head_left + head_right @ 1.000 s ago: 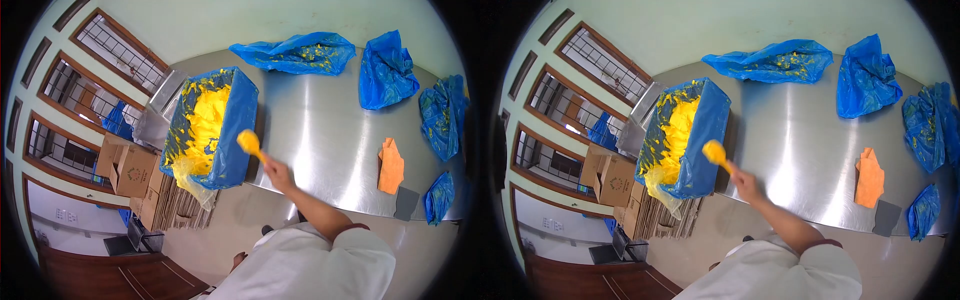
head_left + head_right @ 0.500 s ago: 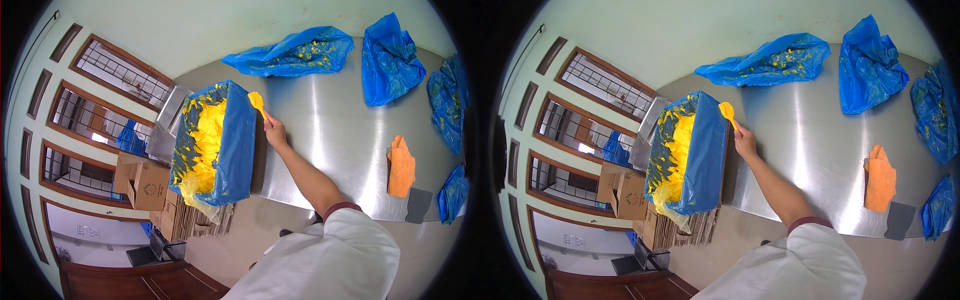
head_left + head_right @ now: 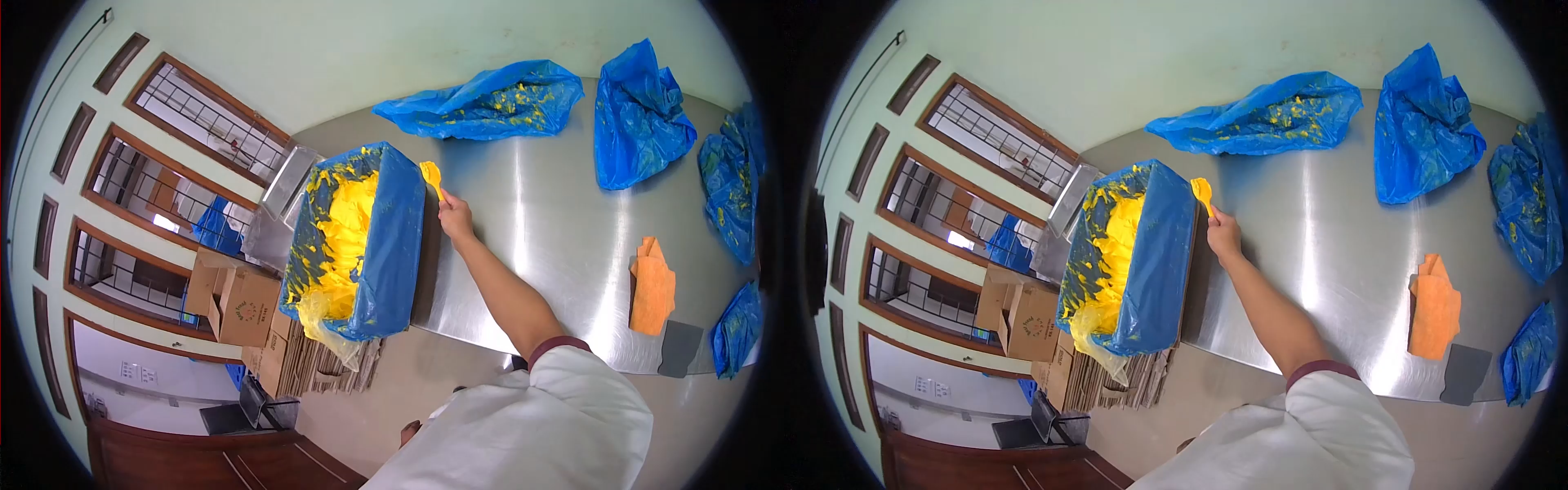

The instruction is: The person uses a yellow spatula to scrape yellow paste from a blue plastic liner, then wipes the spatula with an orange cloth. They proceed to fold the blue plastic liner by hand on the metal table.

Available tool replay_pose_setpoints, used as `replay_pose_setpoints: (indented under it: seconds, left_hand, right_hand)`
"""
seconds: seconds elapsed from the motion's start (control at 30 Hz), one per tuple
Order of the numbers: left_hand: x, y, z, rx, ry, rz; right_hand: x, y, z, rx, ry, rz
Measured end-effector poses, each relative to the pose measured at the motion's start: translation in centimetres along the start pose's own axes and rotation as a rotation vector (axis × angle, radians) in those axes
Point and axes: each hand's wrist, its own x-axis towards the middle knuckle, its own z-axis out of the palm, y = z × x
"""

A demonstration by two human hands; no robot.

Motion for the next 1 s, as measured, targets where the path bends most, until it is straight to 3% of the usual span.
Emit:
replay_pose_setpoints:
  seconds: [0.17,0.2,0.3,0.33,0.43,0.57,0.73,0.87,0.97,1.0]
  left_hand:
    - [0.1,-0.1,0.2,0.029,0.005,0.023]
    - [0.2,-0.2,0.4,0.038,0.0,0.027]
    - [0.5,-0.7,0.6,0.089,-0.003,0.063]
    - [0.6,-1.0,0.6,0.117,-0.003,0.084]
    - [0.3,-2.2,0.7,0.242,0.017,0.172]
    - [0.0,-4.5,1.8,0.25,0.083,0.254]
    - [1.9,-8.1,4.9,-0.275,0.14,0.189]
    - [1.8,-9.7,6.3,-0.408,0.069,-0.048]
    - [3.8,-13.0,7.1,-0.452,0.032,-0.081]
    - [4.1,-13.8,7.7,-0.462,0.016,-0.093]
  right_hand:
    - [-0.3,-5.4,2.3,-0.262,0.046,-0.196]
    - [-1.3,-7.9,1.7,-0.32,-0.039,-0.165]
    - [-3.7,-8.8,1.6,-0.301,-0.203,-0.433]
    - [-4.2,-8.0,1.8,-0.232,-0.203,-0.72]
    - [-3.1,-7.2,0.6,0.002,-0.255,-0.329]
    - [-0.8,-4.0,-0.9,-0.053,-0.106,-0.086]
    - [-8.7,-5.3,-0.5,-0.218,-0.219,-0.329]
    - [-15.7,-8.0,-2.9,-0.245,-0.617,-0.42]
    - [-18.0,-11.7,-3.3,-0.27,-0.681,-0.508]
    - [-18.2,-12.5,-2.8,-0.358,-0.637,-0.688]
